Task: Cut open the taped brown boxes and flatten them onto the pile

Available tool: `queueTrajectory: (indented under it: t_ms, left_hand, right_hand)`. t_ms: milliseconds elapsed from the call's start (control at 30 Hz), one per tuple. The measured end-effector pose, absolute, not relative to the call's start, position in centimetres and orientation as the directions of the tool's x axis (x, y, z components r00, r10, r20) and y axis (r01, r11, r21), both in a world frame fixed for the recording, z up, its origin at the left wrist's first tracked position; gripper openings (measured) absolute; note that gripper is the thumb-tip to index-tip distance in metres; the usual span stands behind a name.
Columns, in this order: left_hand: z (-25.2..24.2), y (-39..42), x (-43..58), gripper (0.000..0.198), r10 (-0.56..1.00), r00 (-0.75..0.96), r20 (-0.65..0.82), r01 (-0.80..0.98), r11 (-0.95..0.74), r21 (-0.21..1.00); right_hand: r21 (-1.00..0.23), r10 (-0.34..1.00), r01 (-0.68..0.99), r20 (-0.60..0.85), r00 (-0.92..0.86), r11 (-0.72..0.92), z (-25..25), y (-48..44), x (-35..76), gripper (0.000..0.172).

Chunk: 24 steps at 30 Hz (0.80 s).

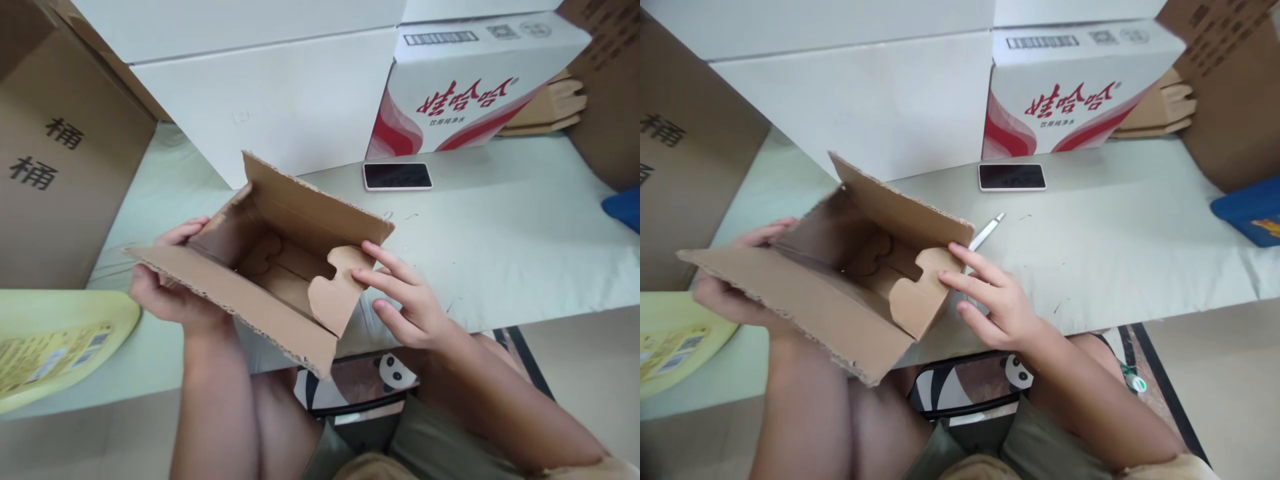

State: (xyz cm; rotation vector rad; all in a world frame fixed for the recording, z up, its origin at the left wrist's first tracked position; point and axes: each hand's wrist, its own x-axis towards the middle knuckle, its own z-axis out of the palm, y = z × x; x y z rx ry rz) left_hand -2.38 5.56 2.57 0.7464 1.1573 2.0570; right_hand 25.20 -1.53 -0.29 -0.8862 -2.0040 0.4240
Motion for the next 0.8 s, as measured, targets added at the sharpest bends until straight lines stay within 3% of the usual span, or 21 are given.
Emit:
queueTrajectory:
  t_ms: [67,133,233,400,533,667,800]
  left_hand:
    - [1.9,5.7,-2.6,0.062,0.694,-0.628,0.352,-0.071,-0.501,0.862]
    - [1.1,5.9,-3.2,0.046,0.676,-0.592,0.439,0.037,-0.522,0.852]
    - [0.4,6.1,-3.9,0.032,0.689,-0.57,0.448,0.034,-0.524,0.851]
    - [0.3,5.9,-4.3,0.016,0.749,-0.551,0.369,-0.058,-0.475,0.878]
    - [0.4,5.6,-4.5,0.024,0.754,-0.56,0.343,-0.076,-0.459,0.885]
    - [0.6,5.6,-4.4,0.025,0.77,-0.526,0.36,-0.046,-0.449,0.893]
    - [0.7,5.4,-4.2,0.024,0.769,-0.517,0.376,-0.007,-0.443,0.897]
  right_hand:
    - [-0.56,0.712,0.451,0.625,-0.321,0.695,-0.8,-1.6,24.8,0.049]
    - [-0.526,0.685,0.494,0.696,-0.217,0.692,-1.2,-1.7,24.5,0.051]
    - [-0.531,0.662,0.506,0.741,-0.11,0.679,-1.5,-1.9,24.2,0.05]
    - [-0.549,0.65,0.357,0.695,-0.307,0.756,-1.4,-1.8,23.7,0.051]
    - [-0.524,0.646,0.389,0.686,-0.335,0.758,-1.6,-1.6,23.4,0.038]
    - [-0.56,0.631,0.294,0.71,-0.312,0.775,-2.2,-1.4,23.1,0.027]
    - [-0.606,0.641,0.209,0.722,-0.26,0.767,-2.4,-1.1,22.9,0.038]
